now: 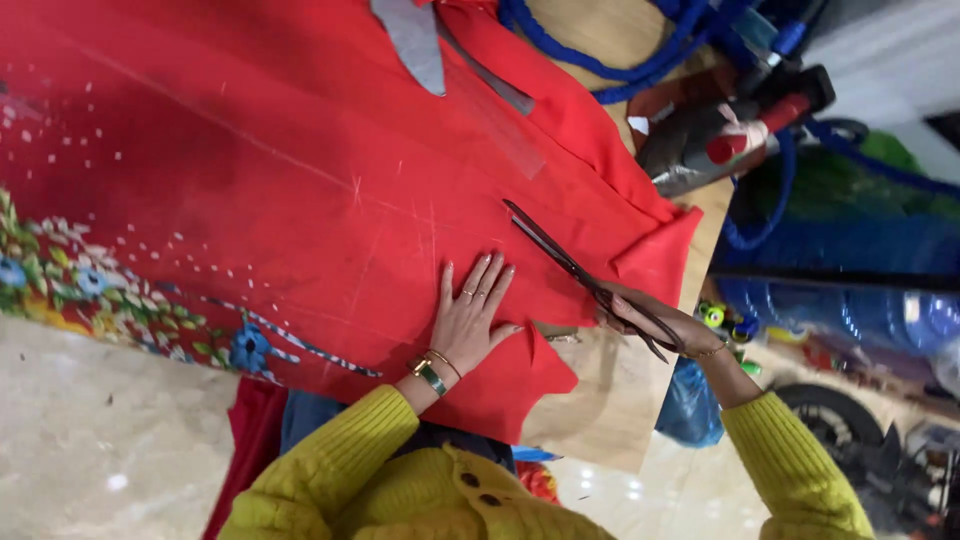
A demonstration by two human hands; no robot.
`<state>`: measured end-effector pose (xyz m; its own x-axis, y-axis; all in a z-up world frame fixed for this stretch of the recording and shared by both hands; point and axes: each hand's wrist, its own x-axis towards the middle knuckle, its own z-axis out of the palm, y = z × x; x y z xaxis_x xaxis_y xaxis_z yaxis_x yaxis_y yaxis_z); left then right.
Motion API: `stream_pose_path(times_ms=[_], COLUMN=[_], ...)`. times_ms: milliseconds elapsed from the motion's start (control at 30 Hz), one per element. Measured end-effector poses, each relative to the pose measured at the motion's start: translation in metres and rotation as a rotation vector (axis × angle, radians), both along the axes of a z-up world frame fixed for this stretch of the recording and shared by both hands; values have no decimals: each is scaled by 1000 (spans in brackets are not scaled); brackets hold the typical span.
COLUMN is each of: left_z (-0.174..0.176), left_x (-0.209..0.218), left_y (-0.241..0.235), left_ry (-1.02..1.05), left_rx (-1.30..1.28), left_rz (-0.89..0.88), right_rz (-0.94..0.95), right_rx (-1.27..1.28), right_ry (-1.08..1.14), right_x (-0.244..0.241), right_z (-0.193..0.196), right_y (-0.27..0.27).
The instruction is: Cutting out pattern pieces from red floral fabric using large scissors and marking tools
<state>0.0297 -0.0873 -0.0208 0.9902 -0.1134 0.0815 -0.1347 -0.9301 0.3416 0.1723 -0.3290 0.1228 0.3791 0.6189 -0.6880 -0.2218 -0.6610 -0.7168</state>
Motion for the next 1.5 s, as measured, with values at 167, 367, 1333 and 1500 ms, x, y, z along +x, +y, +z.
stream_pose_path(times_ms=[167,367,1333,1500], left_z=[-4,-5,-8,-10], left_x=[2,0,-1,-1], left_y=[-3,-2,-1,-2], left_ry=[-18,-24,-44,-44], left_rx=[50,31,-4,-3], left_rz=[40,26,25,25], right_rz=[179,312,259,432], right_rx=[-27,-26,-170,-280], right_ry=[-33,-18,58,-57], right_x=[45,81,99,83], right_z=[-4,-35,-28,33], right_y=[-8,-6,51,116])
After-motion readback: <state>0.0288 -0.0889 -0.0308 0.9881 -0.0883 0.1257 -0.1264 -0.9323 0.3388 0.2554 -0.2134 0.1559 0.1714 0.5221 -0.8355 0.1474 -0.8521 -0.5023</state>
